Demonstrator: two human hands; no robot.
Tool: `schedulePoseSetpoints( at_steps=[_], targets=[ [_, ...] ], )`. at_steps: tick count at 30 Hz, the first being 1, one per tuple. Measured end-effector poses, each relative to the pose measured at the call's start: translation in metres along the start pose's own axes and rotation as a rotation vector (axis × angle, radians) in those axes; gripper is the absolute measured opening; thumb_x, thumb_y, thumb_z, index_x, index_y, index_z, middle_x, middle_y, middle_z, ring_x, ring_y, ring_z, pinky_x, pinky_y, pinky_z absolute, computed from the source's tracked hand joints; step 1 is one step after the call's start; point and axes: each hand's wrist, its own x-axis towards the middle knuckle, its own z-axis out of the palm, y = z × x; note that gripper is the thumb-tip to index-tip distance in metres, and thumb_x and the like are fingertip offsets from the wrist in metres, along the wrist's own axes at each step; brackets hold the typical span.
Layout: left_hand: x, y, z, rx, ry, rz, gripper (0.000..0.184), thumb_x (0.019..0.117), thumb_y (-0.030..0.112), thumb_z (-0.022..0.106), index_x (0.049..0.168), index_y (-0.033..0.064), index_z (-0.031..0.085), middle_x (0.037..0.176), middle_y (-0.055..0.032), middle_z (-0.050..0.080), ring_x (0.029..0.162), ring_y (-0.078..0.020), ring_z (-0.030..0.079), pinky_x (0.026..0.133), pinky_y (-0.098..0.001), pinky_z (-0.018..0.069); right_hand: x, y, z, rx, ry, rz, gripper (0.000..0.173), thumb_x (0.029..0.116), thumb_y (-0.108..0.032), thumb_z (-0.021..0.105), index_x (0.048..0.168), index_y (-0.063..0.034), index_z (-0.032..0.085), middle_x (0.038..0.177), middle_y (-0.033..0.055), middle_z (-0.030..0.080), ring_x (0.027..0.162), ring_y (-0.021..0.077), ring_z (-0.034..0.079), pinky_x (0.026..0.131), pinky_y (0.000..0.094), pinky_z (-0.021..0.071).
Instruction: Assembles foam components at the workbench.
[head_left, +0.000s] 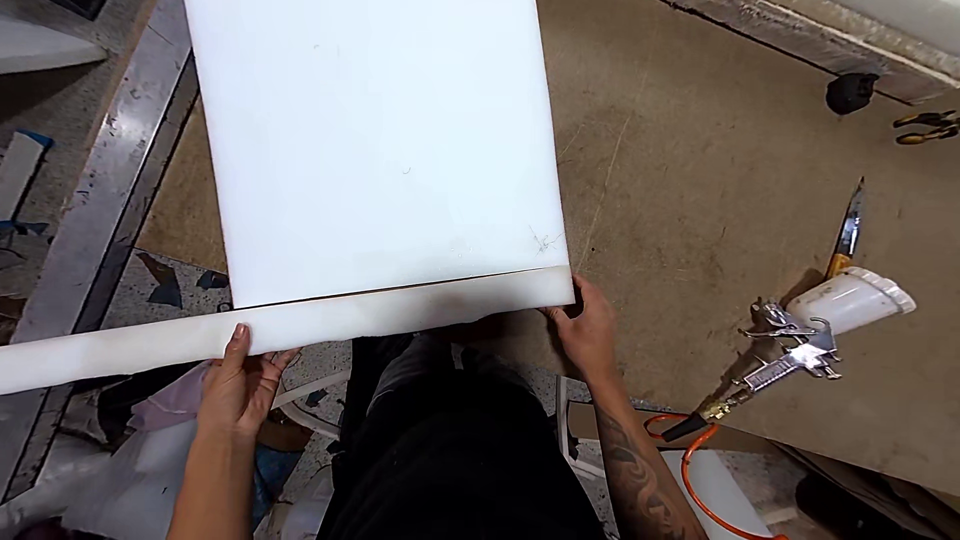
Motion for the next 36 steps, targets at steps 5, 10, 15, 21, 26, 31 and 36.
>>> schedulePoseSetpoints(
  at_steps=[5,10,15,21,26,31,36],
  targets=[
    [-0.004,0.000,0.002,-0.009,0.025,0.002,0.038,0.1088,0.032,0.049,0.142,0.0152,0.044,0.128,-0.0084,0.066,0.112,-0.0257,0.070,0.093,-0.0483,0.0607,-0.002,0.001,0.002,-0.005,0.018,-0.031,0.068,0.0845,-0.031,0.085,0.142,-0.0078,0.057,0.128,0.0142,0.066,0.118,0.0310,0.063,0.100,0.0529,0.0512],
    [-0.005,-0.001,0.003,0.004,0.020,0.023,0.036,0.1095,0.035,0.046,0.140,0.0156,0.046,0.126,-0.0070,0.068,0.112,-0.0234,0.070,0.095,-0.0462,0.0603,-0.011,0.000,0.008,0.007,0.074,-0.025,0.070,0.0852,-0.032,0.085,0.144,-0.0102,0.054,0.129,0.0133,0.065,0.117,0.0286,0.064,0.098,0.0515,0.0535],
    [-0.007,-0.004,0.002,0.005,0.021,0.026,0.037,0.1082,0.037,0.049,0.139,0.0161,0.046,0.127,-0.0072,0.067,0.114,-0.0239,0.069,0.097,-0.0467,0.0595,-0.012,0.003,0.012,-0.002,0.057,-0.074,0.094,0.0816,-0.031,0.088,0.157,-0.0133,0.036,0.143,0.0125,0.057,0.125,0.0259,0.061,0.101,0.0485,0.0544],
    [-0.009,-0.008,-0.002,0.026,-0.022,0.037,0.042,0.1076,0.044,0.047,0.141,0.0185,0.048,0.130,-0.0044,0.066,0.116,-0.0203,0.068,0.099,-0.0419,0.0586,-0.007,0.013,0.024,-0.140,0.076,-0.261,0.089,0.0905,-0.030,0.079,0.162,-0.0068,0.032,0.153,0.0195,0.049,0.123,0.0347,0.058,0.098,0.0472,0.0502],
    [-0.007,-0.012,-0.011,-0.016,-0.033,0.060,0.039,0.1089,0.041,0.044,0.140,0.0179,0.048,0.131,-0.0044,0.066,0.118,-0.0191,0.067,0.099,-0.0410,0.0583,-0.006,0.017,0.032,-0.192,0.107,-0.277,0.082,0.0942,-0.027,0.075,0.162,-0.0068,0.032,0.156,0.0203,0.046,0.122,0.0350,0.058,0.098,0.0462,0.0498],
    [-0.011,-0.015,-0.013,-0.097,-0.017,0.076,0.041,0.1090,0.040,0.044,0.142,0.0165,0.048,0.135,-0.0069,0.064,0.122,-0.0219,0.065,0.100,-0.0435,0.0576,-0.002,0.023,0.037,-0.252,0.132,-0.314,0.080,0.0941,-0.020,0.071,0.162,-0.0041,0.030,0.157,0.0232,0.044,0.117,0.0358,0.060,0.095,0.0462,0.0499],
    [-0.012,-0.017,-0.014,-0.128,-0.047,0.086,0.041,0.1088,0.039,0.045,0.142,0.0160,0.048,0.133,-0.0077,0.064,0.120,-0.0212,0.066,0.099,-0.0417,0.0584,0.001,0.011,0.029,-0.308,0.131,-0.378,0.105,0.0842,-0.048,0.078,0.165,-0.0119,0.021,0.169,0.0263,0.013,0.145,0.0477,0.034,0.111,0.0634,0.0330]
  ],
)
